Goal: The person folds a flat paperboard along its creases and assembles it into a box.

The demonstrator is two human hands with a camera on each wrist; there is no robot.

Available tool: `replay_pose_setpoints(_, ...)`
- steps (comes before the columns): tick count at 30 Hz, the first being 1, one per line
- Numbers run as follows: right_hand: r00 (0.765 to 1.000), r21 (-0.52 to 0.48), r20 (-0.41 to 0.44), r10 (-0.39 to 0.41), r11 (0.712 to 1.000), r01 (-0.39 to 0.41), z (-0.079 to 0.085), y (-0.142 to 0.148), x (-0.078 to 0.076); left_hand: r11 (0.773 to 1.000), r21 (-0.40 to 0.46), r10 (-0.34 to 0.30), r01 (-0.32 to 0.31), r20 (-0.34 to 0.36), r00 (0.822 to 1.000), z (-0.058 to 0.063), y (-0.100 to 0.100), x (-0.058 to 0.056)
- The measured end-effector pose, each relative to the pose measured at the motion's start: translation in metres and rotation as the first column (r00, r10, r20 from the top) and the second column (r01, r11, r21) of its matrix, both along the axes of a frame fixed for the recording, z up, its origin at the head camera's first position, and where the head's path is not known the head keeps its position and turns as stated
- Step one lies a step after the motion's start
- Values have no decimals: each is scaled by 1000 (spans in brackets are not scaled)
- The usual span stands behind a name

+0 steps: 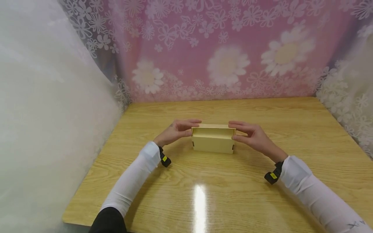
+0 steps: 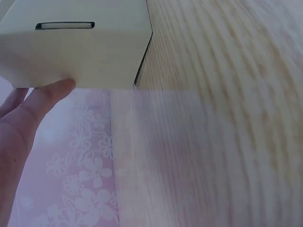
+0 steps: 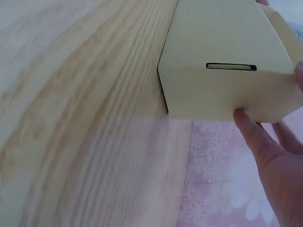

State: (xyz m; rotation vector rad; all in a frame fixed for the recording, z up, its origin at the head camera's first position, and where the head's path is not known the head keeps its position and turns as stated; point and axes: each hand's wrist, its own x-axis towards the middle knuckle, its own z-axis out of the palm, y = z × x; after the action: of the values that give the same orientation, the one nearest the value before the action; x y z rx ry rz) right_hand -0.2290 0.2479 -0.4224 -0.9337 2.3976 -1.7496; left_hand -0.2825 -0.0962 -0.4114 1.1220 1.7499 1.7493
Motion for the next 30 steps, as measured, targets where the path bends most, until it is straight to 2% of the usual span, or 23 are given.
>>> replay_pose_setpoints(3, 998, -50, 52, 17, 999, -14, 2, 0, 0, 1000, 10, 13, -14, 85, 996, -1, 2, -3)
replay_pose_setpoints(7, 991, -108, 130, 30, 994, -16, 7, -1, -3, 997, -18, 80, -78, 165, 983, 0, 6, -8)
replay_pose_setpoints(10, 983, -130, 177, 45, 991, -22, 8, -1, -4, 993, -64, 113, -103, 177, 978, 2, 7, -10)
replay_pose_setpoints(13, 973, -134, 227, 48, 991, -18, 8, 0, -3, 993, -79, 99, -84, 198, 975, 3, 5, -10)
replay_pose_setpoints(23, 968, 32, 249, -35, 999, 28, 1, 2, -2, 983, -178, 72, -53, 105, 992, 8, 3, -3)
replay_pose_setpoints(30, 966, 75, 248, -72, 996, 55, 4, -3, -4, 954, -280, 109, -104, 2, 994, 20, 3, 2)
